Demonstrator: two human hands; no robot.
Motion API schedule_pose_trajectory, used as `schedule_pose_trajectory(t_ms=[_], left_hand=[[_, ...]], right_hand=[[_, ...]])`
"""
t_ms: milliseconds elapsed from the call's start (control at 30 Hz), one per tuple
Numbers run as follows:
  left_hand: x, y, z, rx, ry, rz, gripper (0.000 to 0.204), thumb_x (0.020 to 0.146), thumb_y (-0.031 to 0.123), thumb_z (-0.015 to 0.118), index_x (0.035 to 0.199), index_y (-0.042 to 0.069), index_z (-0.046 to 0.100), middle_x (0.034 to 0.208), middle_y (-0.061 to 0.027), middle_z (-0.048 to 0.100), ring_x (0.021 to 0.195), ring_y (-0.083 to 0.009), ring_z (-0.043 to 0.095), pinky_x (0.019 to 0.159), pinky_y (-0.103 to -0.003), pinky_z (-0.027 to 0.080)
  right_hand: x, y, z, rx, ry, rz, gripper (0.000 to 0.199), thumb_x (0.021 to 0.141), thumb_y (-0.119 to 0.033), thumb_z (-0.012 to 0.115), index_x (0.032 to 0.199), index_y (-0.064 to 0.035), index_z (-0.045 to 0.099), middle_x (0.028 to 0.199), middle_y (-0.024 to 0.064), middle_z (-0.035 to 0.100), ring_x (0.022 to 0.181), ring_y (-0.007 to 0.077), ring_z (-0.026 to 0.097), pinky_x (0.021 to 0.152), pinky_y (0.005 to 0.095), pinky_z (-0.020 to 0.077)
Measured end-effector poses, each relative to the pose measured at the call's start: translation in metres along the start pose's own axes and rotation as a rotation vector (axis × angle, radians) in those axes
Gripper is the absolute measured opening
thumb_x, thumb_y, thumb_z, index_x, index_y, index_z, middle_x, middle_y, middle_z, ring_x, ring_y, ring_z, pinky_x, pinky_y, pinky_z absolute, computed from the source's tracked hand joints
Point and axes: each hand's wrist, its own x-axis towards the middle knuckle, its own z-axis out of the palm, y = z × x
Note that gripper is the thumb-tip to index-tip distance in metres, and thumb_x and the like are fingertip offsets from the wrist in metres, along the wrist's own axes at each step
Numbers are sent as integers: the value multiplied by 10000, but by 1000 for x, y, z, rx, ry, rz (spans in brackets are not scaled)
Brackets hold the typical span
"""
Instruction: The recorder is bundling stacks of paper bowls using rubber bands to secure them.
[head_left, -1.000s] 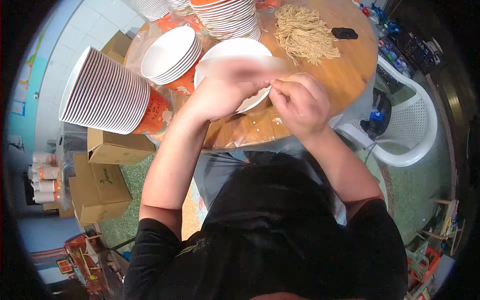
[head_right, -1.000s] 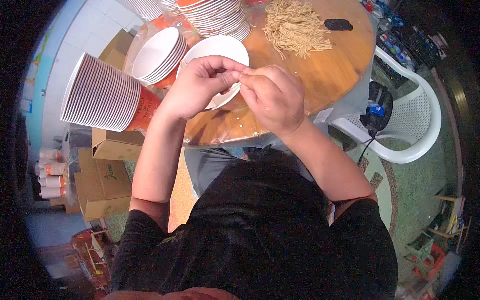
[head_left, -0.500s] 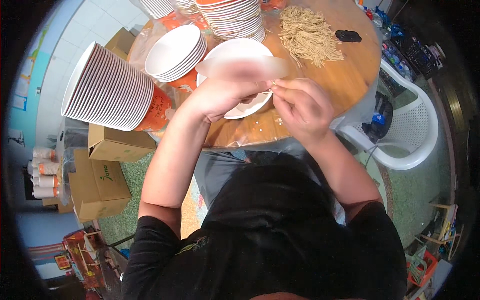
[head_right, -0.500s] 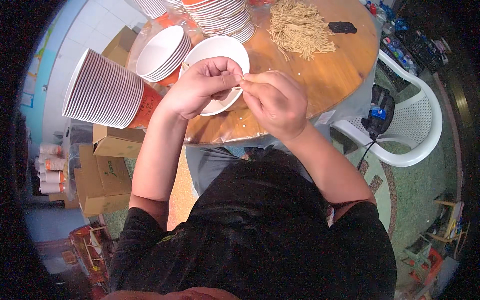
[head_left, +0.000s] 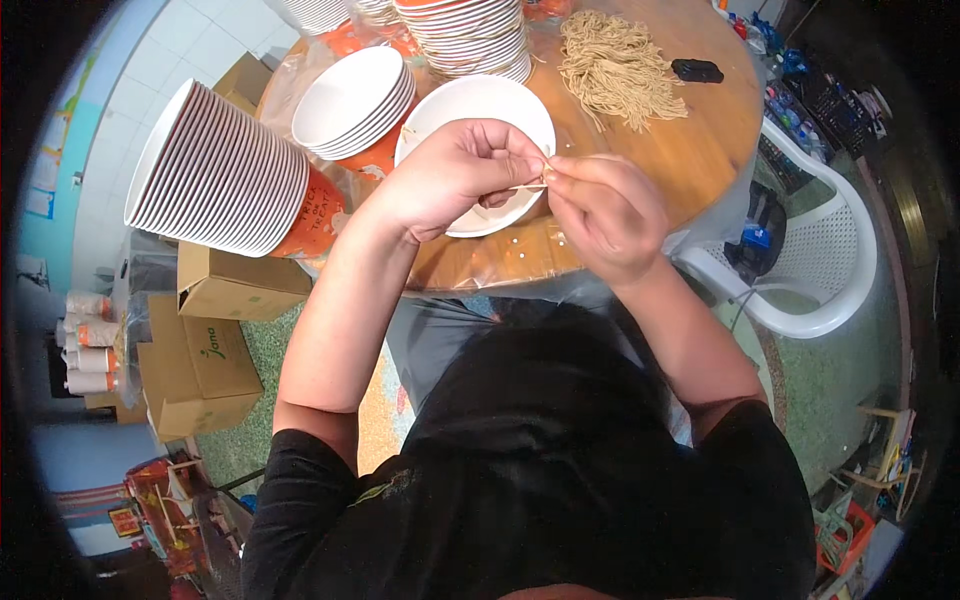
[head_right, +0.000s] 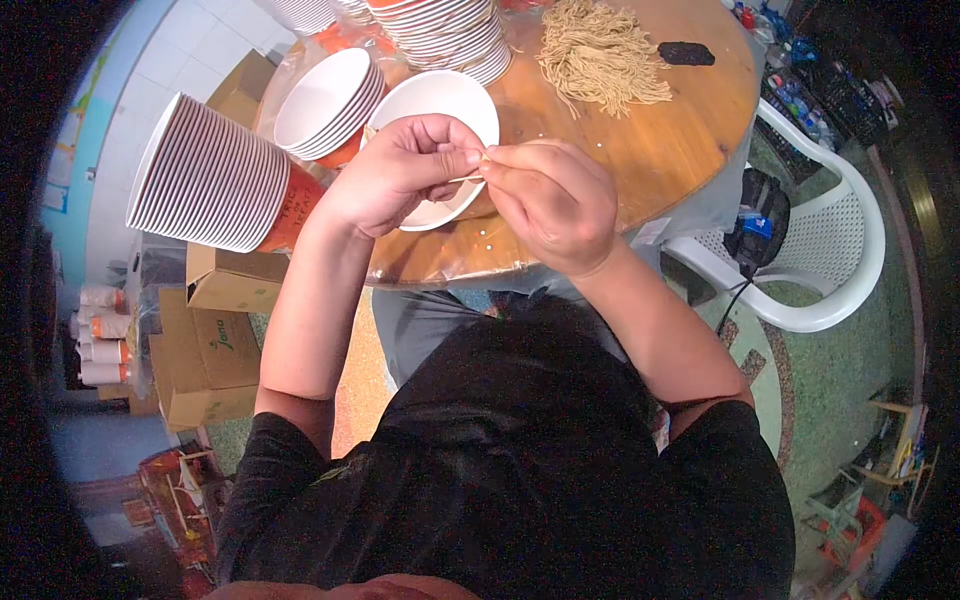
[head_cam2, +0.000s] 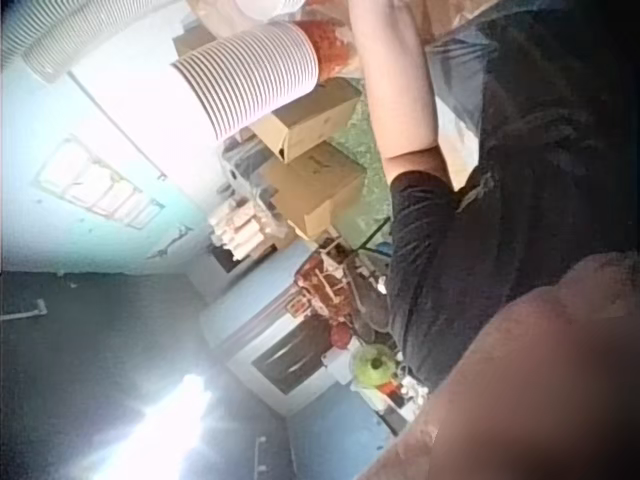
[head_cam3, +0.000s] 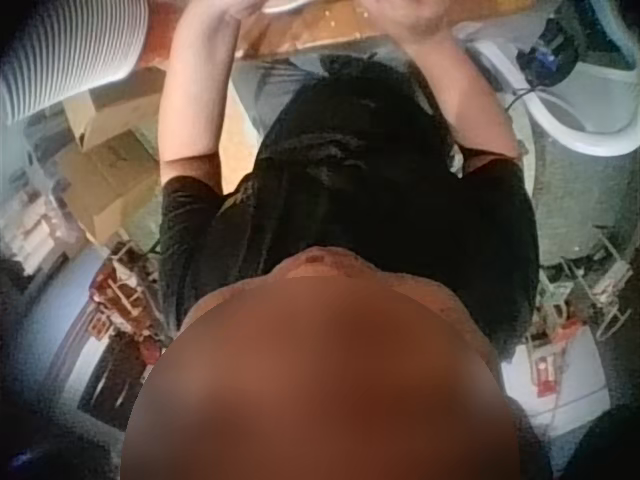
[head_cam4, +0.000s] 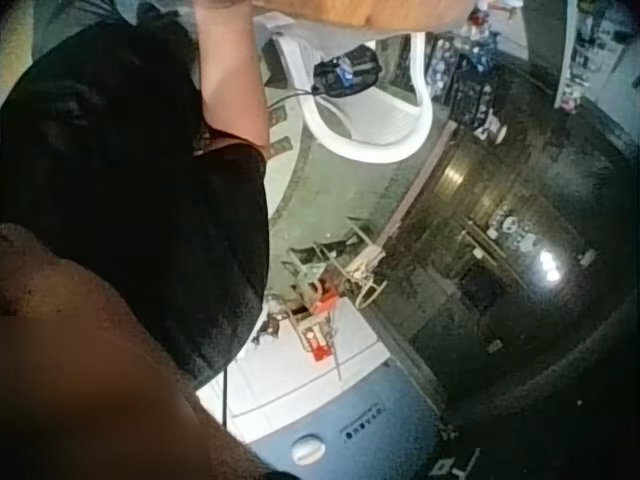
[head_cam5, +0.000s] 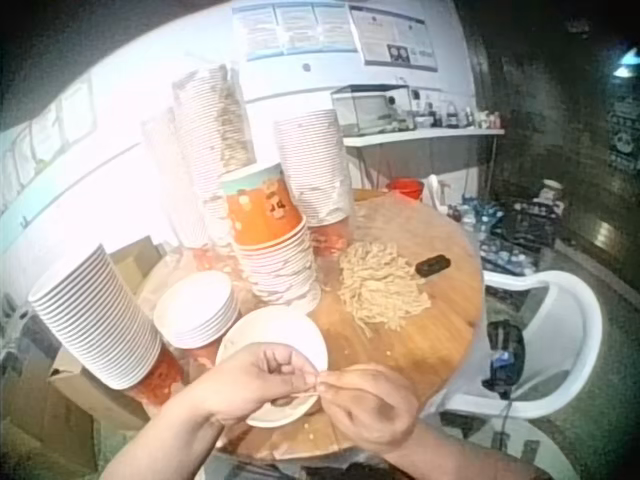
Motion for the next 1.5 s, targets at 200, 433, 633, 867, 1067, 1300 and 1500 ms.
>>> schedule_pose_trajectory(t_ms=[200, 433, 633, 867, 1067, 1300, 1500], left_hand=[[-3, -6, 3, 90, 211, 27, 62, 1119, 126, 707, 1140, 72, 730, 950, 53, 697, 775, -13, 564, 692, -202, 455], [-17, -13, 19, 738, 360, 257, 148, 1176, 147, 617, 1178, 0, 629, 995, 4, 645, 931, -72, 585, 823, -269, 517], [-63, 8, 37, 733, 157, 153, 380, 1016, 167, 823, 1320, 33, 637, 961, -33, 661, 831, -139, 640, 745, -322, 551], [-66, -12, 31, 967, 452, 454, 330, 978, 81, 835, 1287, 42, 725, 863, -108, 683, 746, -229, 682, 679, -360, 539], [-52, -30, 38, 315, 479, 631, 187, 1019, 18, 805, 1171, 26, 697, 942, 8, 649, 823, -89, 591, 716, -284, 473], [-20, -52, 32, 472, 585, 580, 437, 959, 33, 891, 1320, 27, 644, 1020, -12, 629, 909, -133, 595, 840, -296, 522], [5, -61, 15, 65, 524, 548, 856, 979, 30, 859, 1674, 24, 360, 1586, -143, 547, 1425, -239, 587, 1192, -383, 490]], right_hand=[[0, -15, -5, 44, -20, 130, 257, 812, 64, 898, 987, -64, 761, 1030, 89, 811, 833, 273, 797, 705, 381, 641], [-9, -35, -2, 319, -22, 452, 177, 930, 97, 819, 1030, -22, 734, 1055, 129, 814, 903, 232, 810, 800, 342, 658], [-6, -52, -2, 949, 158, 1026, 96, 1046, 142, 693, 1111, 72, 703, 1182, 176, 778, 1025, 171, 778, 930, 308, 648], [-37, -38, -5, 426, 55, 758, 800, 984, 28, 828, 1657, -38, 401, 1726, 219, 445, 1597, 308, 478, 1225, 438, 515], [-49, -6, -13, 1256, 241, 1301, 985, 1038, -213, 835, 1770, -90, 188, 1783, 172, 363, 1623, 345, 424, 1287, 533, 450], [31, 20, -6, 954, 388, 1180, 893, 988, -209, 883, 1676, -75, 329, 1591, 140, 521, 1466, 266, 560, 1220, 465, 513], [126, 84, 7, 373, 121, 388, 768, 920, -270, 933, 1512, -2, 524, 1475, 159, 617, 1339, 289, 650, 1181, 442, 512]])
